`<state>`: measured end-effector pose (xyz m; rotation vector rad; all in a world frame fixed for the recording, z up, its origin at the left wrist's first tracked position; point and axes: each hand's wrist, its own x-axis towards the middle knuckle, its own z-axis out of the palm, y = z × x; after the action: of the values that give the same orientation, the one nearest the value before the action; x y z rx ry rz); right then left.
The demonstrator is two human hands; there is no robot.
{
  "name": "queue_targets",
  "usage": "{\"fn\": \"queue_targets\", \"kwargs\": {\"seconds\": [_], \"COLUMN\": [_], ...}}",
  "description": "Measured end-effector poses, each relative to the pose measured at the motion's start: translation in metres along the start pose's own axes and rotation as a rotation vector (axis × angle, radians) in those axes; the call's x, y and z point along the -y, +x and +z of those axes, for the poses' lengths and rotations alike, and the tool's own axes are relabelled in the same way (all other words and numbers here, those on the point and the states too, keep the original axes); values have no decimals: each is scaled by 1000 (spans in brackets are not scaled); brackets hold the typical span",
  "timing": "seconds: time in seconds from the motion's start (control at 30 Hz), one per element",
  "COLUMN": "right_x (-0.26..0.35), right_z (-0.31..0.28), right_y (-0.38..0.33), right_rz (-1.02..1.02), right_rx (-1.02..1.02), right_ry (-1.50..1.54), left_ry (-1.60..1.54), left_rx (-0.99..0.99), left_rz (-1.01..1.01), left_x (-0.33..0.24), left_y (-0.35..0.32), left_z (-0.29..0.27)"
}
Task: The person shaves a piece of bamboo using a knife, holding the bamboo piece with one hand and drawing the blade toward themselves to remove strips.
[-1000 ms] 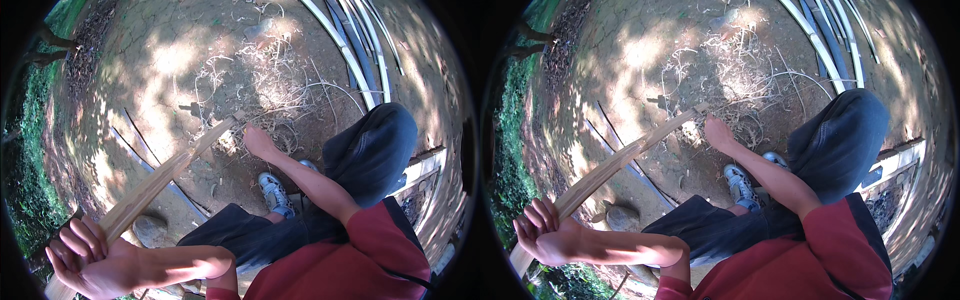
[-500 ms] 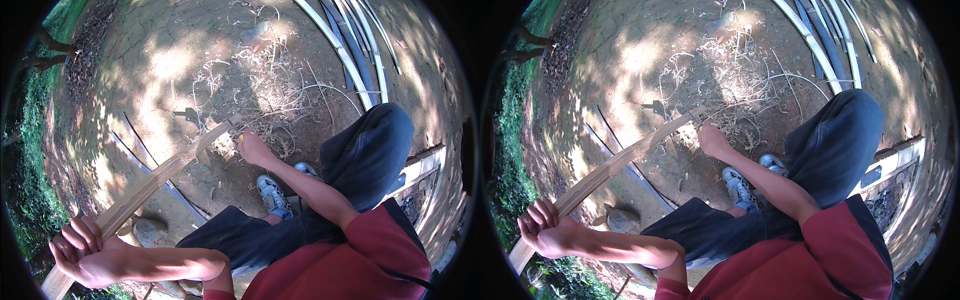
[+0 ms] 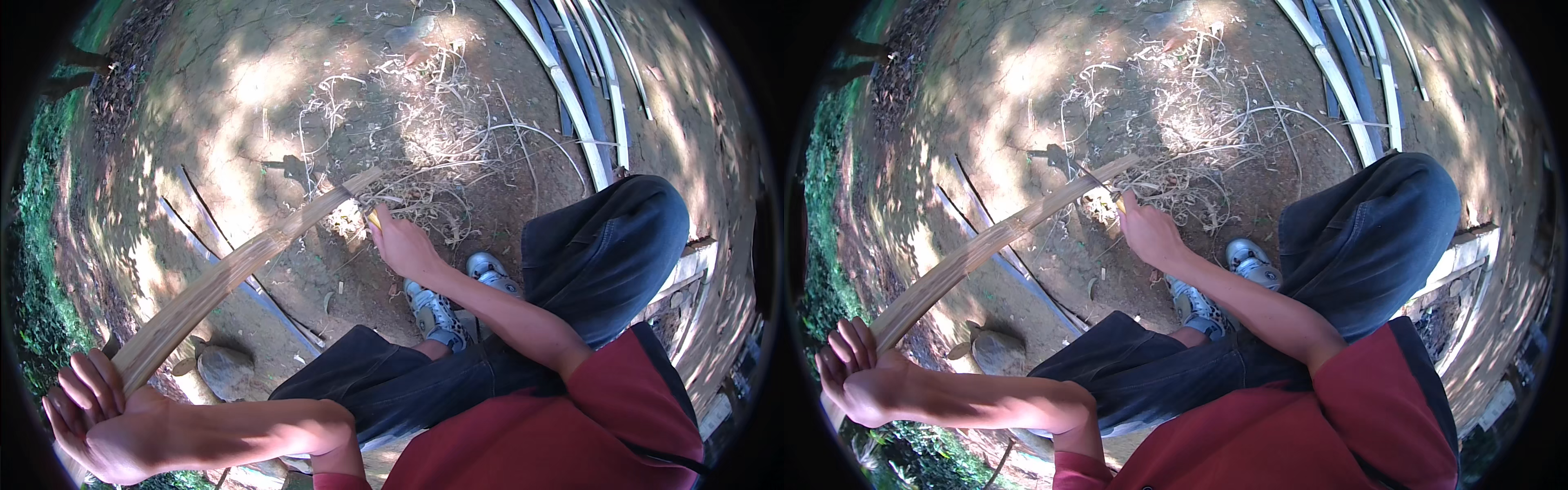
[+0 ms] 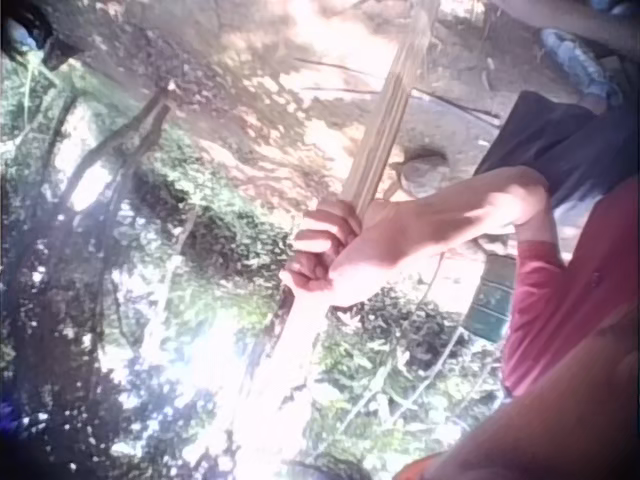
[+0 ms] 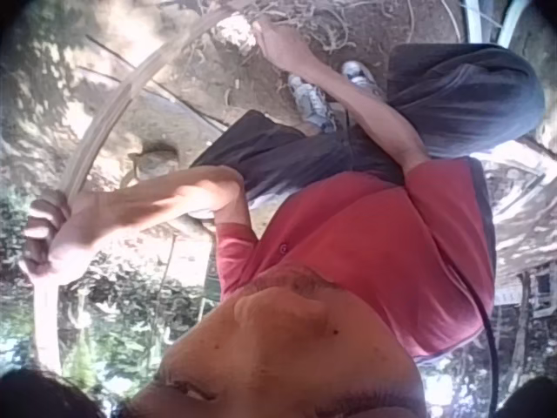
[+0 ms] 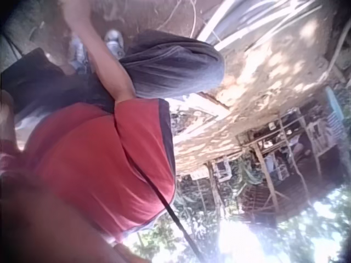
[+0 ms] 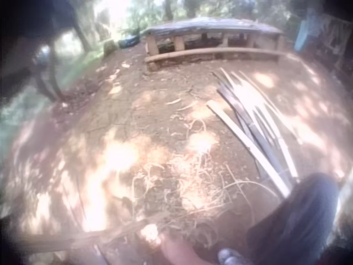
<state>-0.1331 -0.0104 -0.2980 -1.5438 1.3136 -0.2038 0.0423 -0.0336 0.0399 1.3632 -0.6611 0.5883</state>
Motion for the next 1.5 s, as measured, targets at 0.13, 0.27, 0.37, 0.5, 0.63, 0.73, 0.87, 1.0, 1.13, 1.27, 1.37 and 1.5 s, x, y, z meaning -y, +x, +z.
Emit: {"fn": "queue_targets", "kwargs": {"seconds": [0.13,0.27,0.37,0.5,0.63,0.73,0.87,1.0,1.13,1.27,1.37,1.5], "right_x": [-79,-46,-22,-29,-34,-20,-13,-10,17,45,39,28], "right_z": [24,9,18,21,23,11,3,11,6,-8,8,18], "right_y": [40,30,16,16,15,10,-1,-7,-20,-31,-15,10], "right_rz": [205,107,78,39,18,4,-67,-171,-137,-216,-222,-223], "right_rx": [-19,-1,-54,-40,-20,24,-16,-31,85,66,9,16], "right_ry": [-116,-40,134,182,227,231,212,206,201,227,191,132], "left_ry": [-24,-48,-423,-402,-416,-461,-499,-392,-437,-400,-368,-382], "left_rx": [35,147,555,472,463,538,303,277,255,205,166,176], "left_rz": [-12,-56,-261,-275,-245,-401,-544,-366,-543,-574,-533,-569], "left_x": [-21,-31,-30,-23,-2,29,22,47,48,37,36,59], "left_y": [-23,-38,-37,-54,-77,-94,-89,-84,-80,-89,-90,-69], "left_z": [8,9,4,3,9,6,6,1,-14,-13,-10,-17]}}
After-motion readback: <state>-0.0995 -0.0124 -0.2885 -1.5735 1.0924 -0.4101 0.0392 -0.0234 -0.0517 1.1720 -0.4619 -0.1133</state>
